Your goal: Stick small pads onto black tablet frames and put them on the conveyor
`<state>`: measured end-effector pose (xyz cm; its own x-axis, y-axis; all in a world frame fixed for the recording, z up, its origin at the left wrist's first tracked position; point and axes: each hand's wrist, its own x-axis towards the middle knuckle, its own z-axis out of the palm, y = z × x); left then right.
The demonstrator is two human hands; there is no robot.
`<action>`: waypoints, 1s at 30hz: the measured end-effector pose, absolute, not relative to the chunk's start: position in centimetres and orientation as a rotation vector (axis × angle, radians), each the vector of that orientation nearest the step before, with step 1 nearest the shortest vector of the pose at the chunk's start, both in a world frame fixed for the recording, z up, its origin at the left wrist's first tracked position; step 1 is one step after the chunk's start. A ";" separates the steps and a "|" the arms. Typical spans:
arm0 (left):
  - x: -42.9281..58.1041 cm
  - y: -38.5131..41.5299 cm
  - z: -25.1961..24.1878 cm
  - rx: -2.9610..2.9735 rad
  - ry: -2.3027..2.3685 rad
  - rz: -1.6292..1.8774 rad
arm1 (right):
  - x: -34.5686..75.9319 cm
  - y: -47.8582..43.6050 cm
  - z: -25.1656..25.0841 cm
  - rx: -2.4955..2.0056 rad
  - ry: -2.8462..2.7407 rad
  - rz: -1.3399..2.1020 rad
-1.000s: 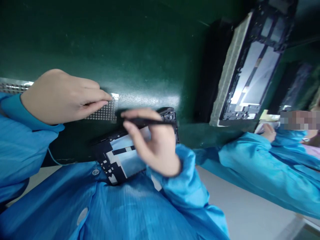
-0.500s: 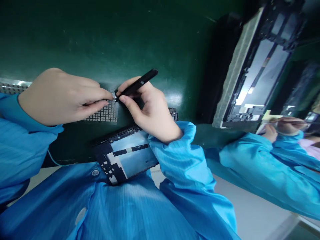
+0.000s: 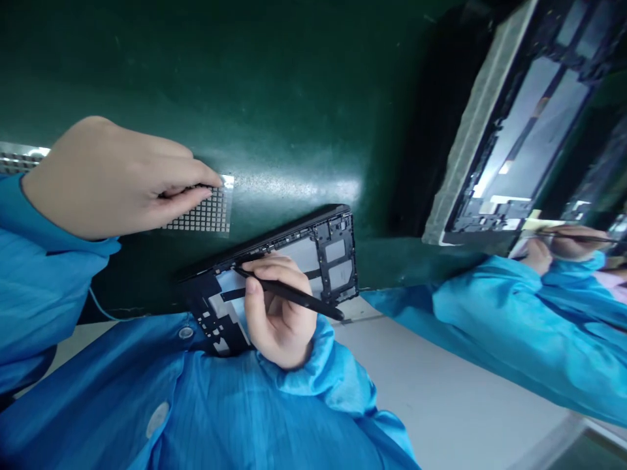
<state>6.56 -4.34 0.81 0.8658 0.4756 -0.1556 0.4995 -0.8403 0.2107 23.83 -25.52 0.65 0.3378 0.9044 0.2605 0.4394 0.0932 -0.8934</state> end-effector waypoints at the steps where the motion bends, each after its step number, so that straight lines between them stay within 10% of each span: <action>1: 6.5 -4.3 0.8 2.797 0.742 -0.141 | 23.7 -25.5 0.3 -1.524 -1.284 0.512; 30: 6.3 -4.1 0.7 2.729 0.818 -0.116 | 30.2 -12.8 0.6 -1.431 -1.688 1.018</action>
<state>6.32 -4.12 0.72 0.8355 0.5261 -0.1585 0.5495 -0.7970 0.2507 30.16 -12.83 0.63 -0.1535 0.9880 0.0167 0.4463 0.0844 -0.8909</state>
